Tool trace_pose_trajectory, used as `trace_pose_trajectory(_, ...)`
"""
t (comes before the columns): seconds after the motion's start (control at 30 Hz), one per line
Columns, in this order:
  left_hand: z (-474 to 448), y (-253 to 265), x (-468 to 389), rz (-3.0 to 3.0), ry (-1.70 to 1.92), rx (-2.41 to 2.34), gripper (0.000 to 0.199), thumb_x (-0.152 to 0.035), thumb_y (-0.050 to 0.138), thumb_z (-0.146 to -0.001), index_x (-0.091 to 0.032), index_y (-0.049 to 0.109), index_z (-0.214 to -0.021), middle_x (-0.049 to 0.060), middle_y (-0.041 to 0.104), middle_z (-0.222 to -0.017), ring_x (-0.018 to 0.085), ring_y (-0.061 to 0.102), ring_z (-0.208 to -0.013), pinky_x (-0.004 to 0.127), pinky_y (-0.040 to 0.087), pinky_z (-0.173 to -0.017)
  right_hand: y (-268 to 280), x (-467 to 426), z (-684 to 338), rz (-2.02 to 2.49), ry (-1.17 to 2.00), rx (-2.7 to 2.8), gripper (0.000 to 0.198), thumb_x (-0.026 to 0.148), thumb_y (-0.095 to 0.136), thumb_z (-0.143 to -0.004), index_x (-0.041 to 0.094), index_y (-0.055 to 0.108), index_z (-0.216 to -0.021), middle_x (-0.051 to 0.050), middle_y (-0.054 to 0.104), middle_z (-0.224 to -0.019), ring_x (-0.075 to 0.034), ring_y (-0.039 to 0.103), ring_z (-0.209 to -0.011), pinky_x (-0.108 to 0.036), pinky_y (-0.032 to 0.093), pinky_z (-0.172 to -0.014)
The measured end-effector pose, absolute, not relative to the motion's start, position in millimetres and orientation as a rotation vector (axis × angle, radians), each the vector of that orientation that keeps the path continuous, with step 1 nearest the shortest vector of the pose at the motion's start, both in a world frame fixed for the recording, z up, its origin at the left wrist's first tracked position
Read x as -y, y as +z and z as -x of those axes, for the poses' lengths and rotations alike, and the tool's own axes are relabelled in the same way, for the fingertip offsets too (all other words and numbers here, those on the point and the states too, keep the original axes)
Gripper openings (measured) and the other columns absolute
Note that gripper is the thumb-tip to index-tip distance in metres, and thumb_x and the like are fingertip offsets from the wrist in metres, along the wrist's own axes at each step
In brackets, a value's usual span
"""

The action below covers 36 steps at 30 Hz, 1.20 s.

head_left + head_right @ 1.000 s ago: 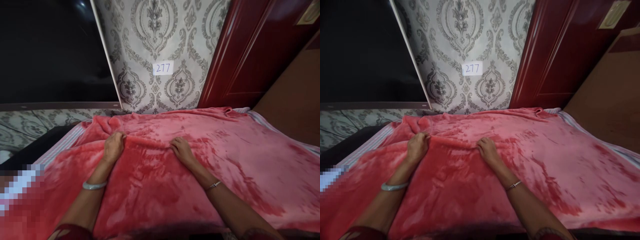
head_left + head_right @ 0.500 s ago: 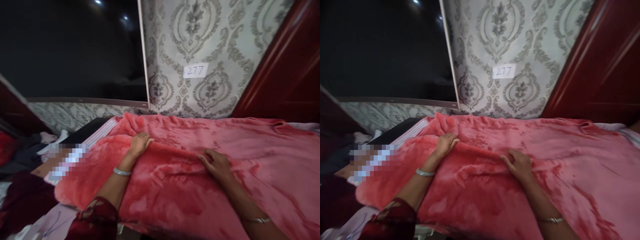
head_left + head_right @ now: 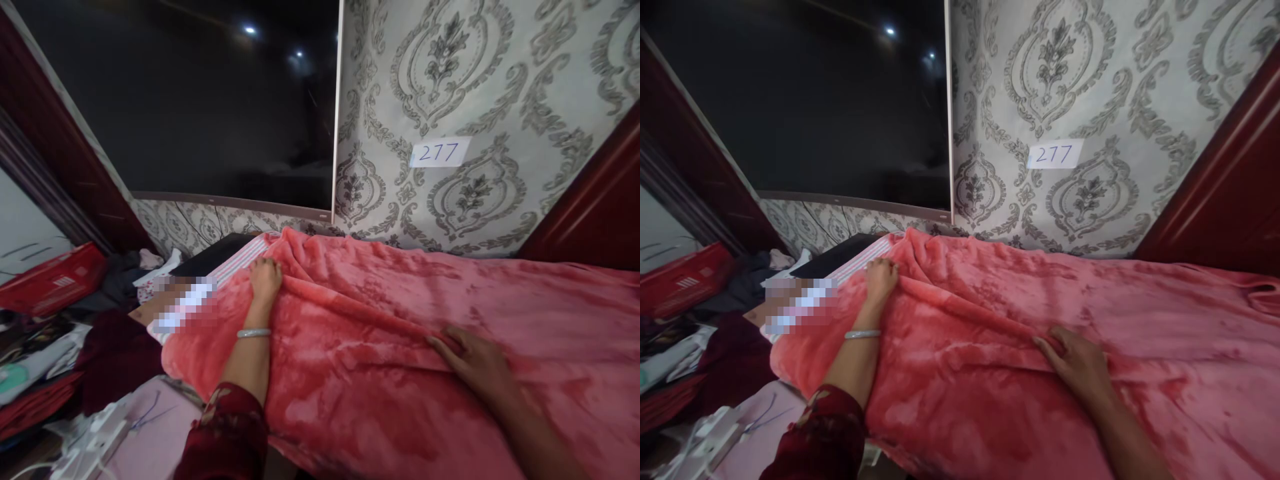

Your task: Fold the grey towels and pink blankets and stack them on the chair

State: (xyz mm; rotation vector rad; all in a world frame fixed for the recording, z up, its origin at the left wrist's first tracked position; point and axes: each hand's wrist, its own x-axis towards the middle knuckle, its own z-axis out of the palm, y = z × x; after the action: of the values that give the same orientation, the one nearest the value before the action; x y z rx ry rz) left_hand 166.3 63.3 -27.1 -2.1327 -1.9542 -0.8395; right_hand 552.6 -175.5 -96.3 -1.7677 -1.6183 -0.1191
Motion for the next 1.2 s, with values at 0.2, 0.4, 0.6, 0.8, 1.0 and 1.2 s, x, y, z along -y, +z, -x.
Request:
trace_pose_trajectory(0.2,-147,-41,-76,1.840,-0.813,2.309,0.038,-0.032,0.052,-0.088,-0.006,0.070,-0.108,0.032,0.063,-0.121,0.049,0.053,-0.119,0.063,0.038,-0.093,-97,175,-552,1.759,-0.092,1.627,0.057,0.073,0.045,-0.088,0.025,0.051,-0.058,-0.001,0.057,-0.053,-0.019,0.057,-0.049,-0.030,0.036,-0.050)
trace_pose_trajectory(0.4,-138,-41,-85,1.766,-0.931,2.371,0.032,-0.029,0.050,-0.087,-0.008,0.070,-0.100,0.032,0.066,-0.114,0.047,0.054,-0.118,0.062,0.040,-0.090,-98,175,-551,1.783,-0.039,1.632,0.061,0.077,0.041,-0.088,0.024,0.053,-0.059,-0.001,0.058,-0.054,-0.020,0.058,-0.052,-0.030,0.037,-0.052)
trace_pose_trajectory(0.6,-128,-44,-92,1.705,-1.125,2.395,0.028,-0.031,0.056,-0.081,-0.015,0.068,-0.099,0.026,0.071,-0.106,0.047,0.052,-0.122,0.066,0.035,-0.096,-96,174,-550,1.776,-0.046,1.627,0.064,0.079,0.040,-0.087,0.024,0.049,-0.056,-0.001,0.055,-0.052,-0.017,0.055,-0.050,-0.029,0.035,-0.051)
trace_pose_trajectory(0.8,-115,-42,-104,1.642,-1.519,2.403,0.019,-0.026,0.061,-0.073,-0.018,0.067,-0.089,0.013,0.067,-0.076,0.041,0.062,-0.101,0.064,0.040,-0.092,-98,174,-552,1.782,-0.015,1.625,0.062,0.077,0.041,-0.089,0.023,0.051,-0.058,-0.001,0.057,-0.054,-0.017,0.055,-0.051,-0.028,0.035,-0.051)
trace_pose_trajectory(1.0,-100,-37,-117,1.561,-2.100,2.226,0.033,-0.028,0.047,-0.082,-0.016,0.058,-0.111,-0.002,0.052,-0.070,0.017,0.057,-0.064,0.033,0.052,-0.068,-98,174,-552,1.772,-0.016,1.590,0.059,0.074,0.044,-0.088,0.024,0.047,-0.057,0.000,0.052,-0.052,-0.017,0.052,-0.050,-0.029,0.034,-0.050)
trace_pose_trajectory(1.2,-99,-34,-116,1.426,-2.188,2.058,0.021,-0.023,0.047,-0.083,-0.018,0.056,-0.101,0.005,0.057,-0.095,0.020,0.058,-0.095,0.038,0.048,-0.096,-97,173,-552,1.786,-0.006,1.565,0.058,0.073,0.045,-0.087,0.024,0.046,-0.056,0.001,0.051,-0.051,-0.016,0.051,-0.049,-0.029,0.033,-0.050)
